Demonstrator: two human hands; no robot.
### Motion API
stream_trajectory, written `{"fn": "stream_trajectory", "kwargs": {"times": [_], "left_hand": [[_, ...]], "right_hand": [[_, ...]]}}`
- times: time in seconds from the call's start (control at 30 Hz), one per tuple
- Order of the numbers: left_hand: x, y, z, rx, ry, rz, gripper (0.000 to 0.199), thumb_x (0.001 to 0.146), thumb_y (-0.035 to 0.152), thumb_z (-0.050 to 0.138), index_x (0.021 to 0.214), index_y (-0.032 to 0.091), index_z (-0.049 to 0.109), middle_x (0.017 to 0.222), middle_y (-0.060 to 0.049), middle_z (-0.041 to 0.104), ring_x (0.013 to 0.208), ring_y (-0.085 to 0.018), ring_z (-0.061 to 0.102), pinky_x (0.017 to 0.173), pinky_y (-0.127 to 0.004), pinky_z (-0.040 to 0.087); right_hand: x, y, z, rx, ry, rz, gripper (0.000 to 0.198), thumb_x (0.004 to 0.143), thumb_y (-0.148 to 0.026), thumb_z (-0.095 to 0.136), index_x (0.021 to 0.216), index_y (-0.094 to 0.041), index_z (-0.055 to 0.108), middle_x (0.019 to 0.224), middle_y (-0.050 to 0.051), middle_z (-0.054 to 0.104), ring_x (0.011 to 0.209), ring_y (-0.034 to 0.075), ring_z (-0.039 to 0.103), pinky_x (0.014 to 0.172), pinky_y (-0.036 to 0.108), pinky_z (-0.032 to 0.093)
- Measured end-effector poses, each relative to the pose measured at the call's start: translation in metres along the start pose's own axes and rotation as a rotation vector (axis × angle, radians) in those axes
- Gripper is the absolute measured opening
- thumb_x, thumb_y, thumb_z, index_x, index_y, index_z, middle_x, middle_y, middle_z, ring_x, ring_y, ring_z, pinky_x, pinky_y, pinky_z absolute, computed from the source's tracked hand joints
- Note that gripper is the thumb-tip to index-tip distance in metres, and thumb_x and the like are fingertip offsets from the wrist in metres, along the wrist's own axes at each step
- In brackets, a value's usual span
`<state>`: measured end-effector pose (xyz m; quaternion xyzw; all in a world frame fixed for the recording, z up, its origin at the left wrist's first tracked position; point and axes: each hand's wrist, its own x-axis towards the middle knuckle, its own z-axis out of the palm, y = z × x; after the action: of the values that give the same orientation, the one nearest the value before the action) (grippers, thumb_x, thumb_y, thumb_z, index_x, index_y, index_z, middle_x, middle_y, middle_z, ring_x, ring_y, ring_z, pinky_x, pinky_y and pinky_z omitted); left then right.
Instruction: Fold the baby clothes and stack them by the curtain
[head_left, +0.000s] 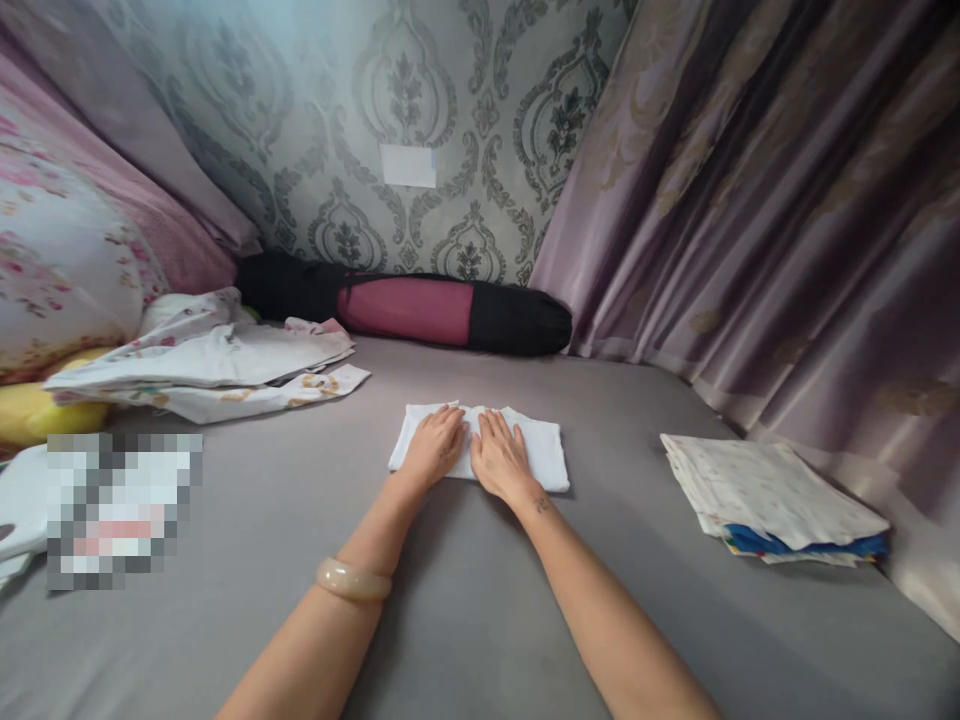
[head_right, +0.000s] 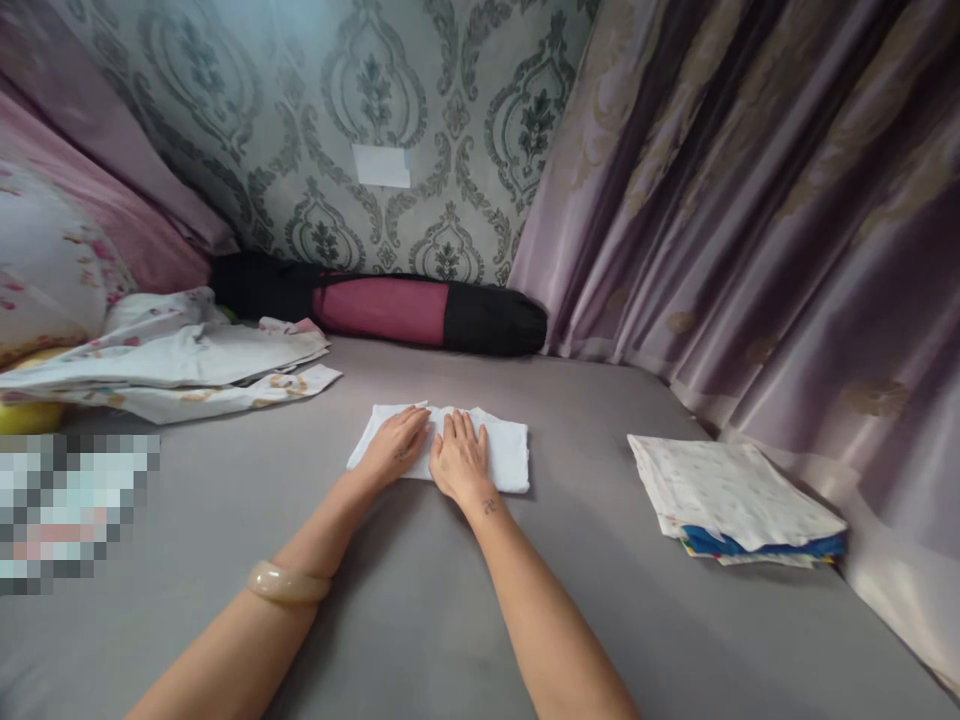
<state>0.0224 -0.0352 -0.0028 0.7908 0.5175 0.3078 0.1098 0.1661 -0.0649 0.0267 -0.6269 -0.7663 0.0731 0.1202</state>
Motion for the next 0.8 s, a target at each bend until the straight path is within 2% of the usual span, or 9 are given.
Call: {"fn": "stream_trajectory", "kwargs": {"times": [0.1,0.2,0.47,0.7,0.8], "left_hand": [[-0.002,0.004,0.004,0.072,-0.106,-0.04,0.038,0.095,0.031,0.039,0.128,0.02,0.054,0.14,-0.014,0.053,0.137,-0.028,0.039,0.113,-0.049,0.027],[-0.003,0.005,0.006,0.095,-0.155,-0.057,0.039,0.096,0.031,0.038,0.13,0.02,0.053,0.143,-0.013,0.051,0.138,-0.028,0.037,0.114,-0.05,0.024],[-0.002,0.006,0.003,0.111,-0.161,-0.049,0.041,0.096,0.032,0.035,0.131,0.021,0.052,0.143,-0.014,0.05,0.138,-0.027,0.038,0.113,-0.049,0.025],[-0.002,0.008,0.0,0.083,-0.09,-0.021,0.04,0.096,0.034,0.036,0.129,0.022,0.054,0.143,-0.014,0.051,0.137,-0.027,0.039,0.113,-0.048,0.025],[-0.003,0.01,-0.001,0.106,-0.103,-0.02,0.041,0.096,0.034,0.036,0.13,0.021,0.054,0.144,-0.014,0.049,0.138,-0.028,0.038,0.113,-0.049,0.024]], "right_hand": [[0.0,0.002,0.005,0.0,0.016,-0.006,0.054,0.098,-0.029,0.025,0.146,-0.009,0.037,0.154,0.011,0.033,0.145,0.023,0.021,0.117,0.045,0.013],[0.001,0.003,0.009,-0.002,0.03,-0.008,0.053,0.098,-0.029,0.026,0.146,-0.01,0.038,0.154,0.01,0.034,0.144,0.022,0.022,0.117,0.045,0.013],[-0.001,0.006,0.004,0.051,0.013,-0.002,0.054,0.099,-0.031,0.024,0.148,-0.011,0.035,0.155,0.009,0.032,0.145,0.022,0.021,0.117,0.044,0.013],[-0.006,0.023,-0.006,0.032,0.035,0.116,0.054,0.098,-0.029,0.025,0.147,-0.009,0.034,0.156,0.011,0.029,0.146,0.023,0.019,0.118,0.045,0.01],[-0.006,0.028,-0.008,0.03,0.026,0.146,0.054,0.098,-0.03,0.025,0.148,-0.009,0.034,0.156,0.011,0.029,0.145,0.024,0.019,0.117,0.047,0.01]]}}
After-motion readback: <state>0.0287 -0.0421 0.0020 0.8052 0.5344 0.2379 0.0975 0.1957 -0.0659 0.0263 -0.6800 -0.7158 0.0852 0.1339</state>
